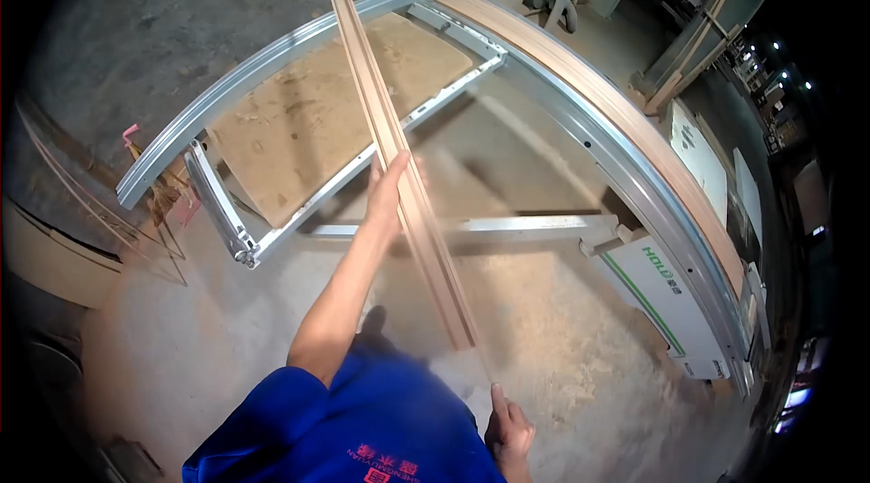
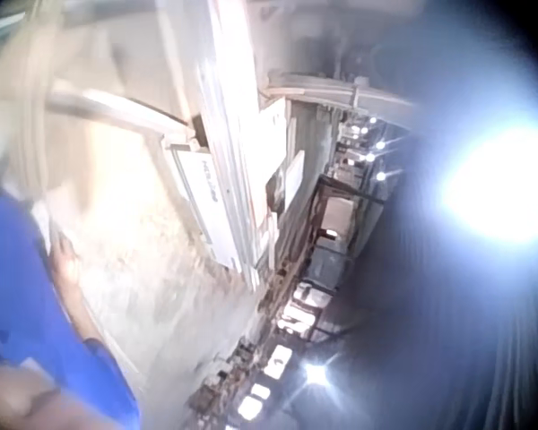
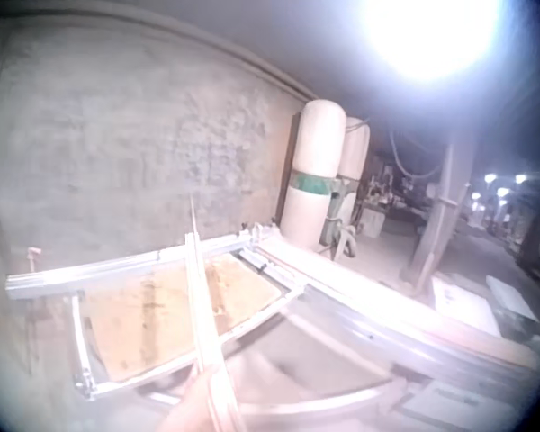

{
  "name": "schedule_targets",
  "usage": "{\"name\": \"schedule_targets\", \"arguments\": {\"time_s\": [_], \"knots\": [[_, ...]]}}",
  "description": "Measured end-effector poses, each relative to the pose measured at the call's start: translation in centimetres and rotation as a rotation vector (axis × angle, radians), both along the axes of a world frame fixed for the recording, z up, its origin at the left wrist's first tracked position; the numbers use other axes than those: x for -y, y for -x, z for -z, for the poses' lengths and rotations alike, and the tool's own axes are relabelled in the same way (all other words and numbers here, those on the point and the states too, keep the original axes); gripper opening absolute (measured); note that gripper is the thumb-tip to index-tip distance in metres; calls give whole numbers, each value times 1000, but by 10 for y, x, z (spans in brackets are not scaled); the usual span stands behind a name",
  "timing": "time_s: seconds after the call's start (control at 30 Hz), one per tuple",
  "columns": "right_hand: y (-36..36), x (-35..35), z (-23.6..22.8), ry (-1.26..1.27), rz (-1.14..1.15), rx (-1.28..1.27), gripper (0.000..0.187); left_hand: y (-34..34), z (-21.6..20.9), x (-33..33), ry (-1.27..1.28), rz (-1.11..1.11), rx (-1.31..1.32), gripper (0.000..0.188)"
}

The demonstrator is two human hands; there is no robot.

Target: The person cuts wood boards on a sliding table saw and removes the cut strips by hand.

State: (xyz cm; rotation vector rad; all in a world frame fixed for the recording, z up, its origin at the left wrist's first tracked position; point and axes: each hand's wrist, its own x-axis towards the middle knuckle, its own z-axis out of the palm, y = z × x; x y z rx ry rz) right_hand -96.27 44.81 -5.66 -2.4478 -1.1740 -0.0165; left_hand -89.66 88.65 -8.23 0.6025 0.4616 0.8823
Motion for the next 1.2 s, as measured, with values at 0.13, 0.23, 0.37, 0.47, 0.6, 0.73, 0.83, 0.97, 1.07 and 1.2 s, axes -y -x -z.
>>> {"name": "schedule_targets", "arguments": {"time_s": [0.13,0.23,0.37,0.47,0.6,0.73,0.83,0.97,1.07,1.2], "knots": [[-4,-3,-4,-79,-34,40,56,-2,-9,-3,6,23,62,23],[-4,-2,-2,-62,-28,0,52,-1,-15,-4,-23,24,48,22],[-7,5,14,-30,3,-81,54,-4,-18,-3,-49,20,22,24],[-3,4,10,-66,35,-189,43,-2,-20,-1,-41,3,-38,25],[1,5,17,-138,54,-132,41,-2,-14,1,-48,-16,-28,24],[2,4,14,-95,50,-155,40,1,-12,-1,-44,-16,-12,22],[1,3,18,-115,47,-131,41,3,-12,-5,-30,-4,24,22],[4,-1,24,-144,45,-169,41,10,-16,-13,-19,4,43,28],[4,-1,34,-17,48,-128,42,16,-22,-18,12,110,54,39],[4,-2,41,-330,-1,-282,35,6,-9,-19,63,18,49,41]]}}
